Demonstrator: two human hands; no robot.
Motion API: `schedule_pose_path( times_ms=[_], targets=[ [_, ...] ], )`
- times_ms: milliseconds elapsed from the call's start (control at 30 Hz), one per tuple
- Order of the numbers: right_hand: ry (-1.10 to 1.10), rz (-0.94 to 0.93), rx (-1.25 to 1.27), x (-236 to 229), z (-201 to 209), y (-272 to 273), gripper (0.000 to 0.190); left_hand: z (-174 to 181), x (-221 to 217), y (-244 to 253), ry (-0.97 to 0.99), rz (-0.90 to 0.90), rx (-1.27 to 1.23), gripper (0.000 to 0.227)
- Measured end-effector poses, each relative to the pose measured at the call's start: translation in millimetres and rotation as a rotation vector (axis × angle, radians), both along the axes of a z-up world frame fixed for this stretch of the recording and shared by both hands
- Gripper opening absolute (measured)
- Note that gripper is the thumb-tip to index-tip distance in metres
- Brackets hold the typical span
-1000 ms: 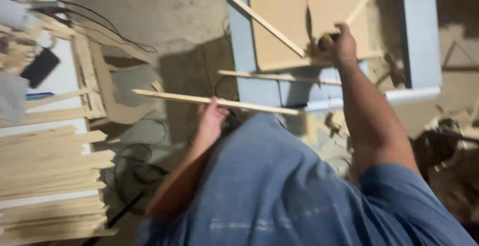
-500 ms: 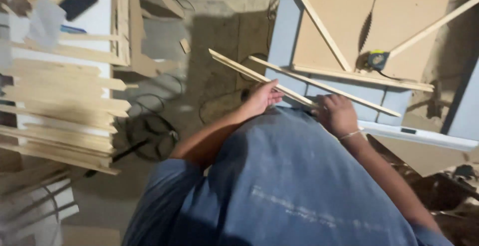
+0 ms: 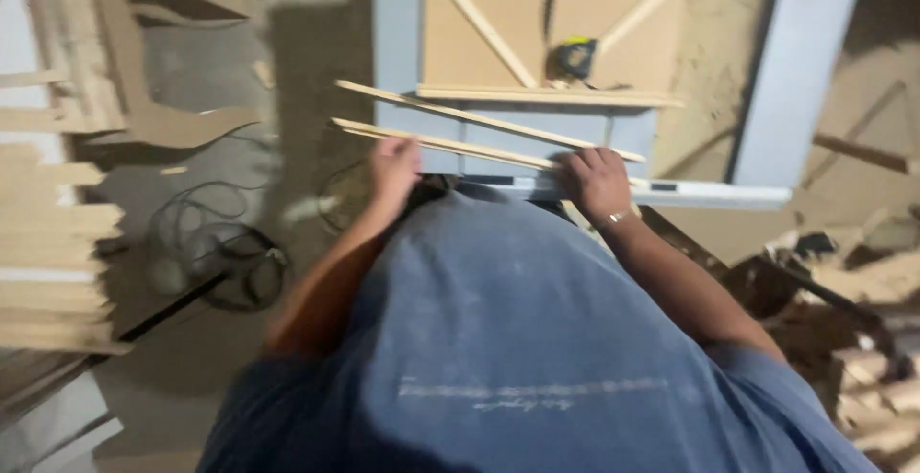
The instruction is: Measuring and arranging thin wooden slats on a table saw crosscut sled for preparation.
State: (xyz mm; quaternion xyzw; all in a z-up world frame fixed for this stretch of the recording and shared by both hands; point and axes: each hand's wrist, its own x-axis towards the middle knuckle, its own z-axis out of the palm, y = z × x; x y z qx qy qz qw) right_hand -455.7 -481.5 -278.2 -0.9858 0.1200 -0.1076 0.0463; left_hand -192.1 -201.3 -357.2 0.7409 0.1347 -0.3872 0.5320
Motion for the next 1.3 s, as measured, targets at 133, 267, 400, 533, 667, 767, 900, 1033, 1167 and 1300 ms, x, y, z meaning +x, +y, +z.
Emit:
schedule_pose_path(
  times_ms=[133, 267, 400, 533, 667, 767, 900, 1033, 1167, 1300],
  targets=[
    [-0.084, -0.085, 0.002, -23, 2, -13, 0.028, 36, 36, 27, -0.905, -0.216, 0.319, 0.029],
    [-0.005, -0.332, 0.024, -46, 6, -24, 0.060, 84, 62, 34, -1.113, -0.402, 0.625, 0.074],
    [0.111, -0.455, 0.162, -62, -22, -44, 0.043, 77, 72, 18, -1.144, -0.434, 0.610, 0.085],
    [-0.028, -0.351, 0.126, -64, -20, -57, 0.024, 39, 94, 19, -1.073, -0.349, 0.418, 0.088],
    [-0.109, -0.330, 0.265, -67, -28, -76, 0.034, 1, 121, 36, -1.157, -0.329, 0.131, 0.060],
    [-0.114, -0.344, 0.357, -77, -27, -75, 0.029, 19, 100, 44, -1.133, -0.297, 0.121, 0.055],
    [-0.099, -0.305, 0.364, -71, -3, -70, 0.028, 33, 70, 52, -1.111, -0.319, 0.296, 0.041],
    [-0.053, -0.429, 0.476, -65, 16, -59, 0.030, 23, 52, 57, -1.119, -0.212, 0.279, 0.040],
    [0.044, -0.684, 0.538, -56, 21, -59, 0.047, 26, 48, 55, -1.052, -0.185, 0.290, 0.040],
    [-0.102, -0.748, 0.777, -89, -46, -80, 0.064, 12, 49, 59, -1.078, -0.119, 0.082, 0.040]
  ],
)
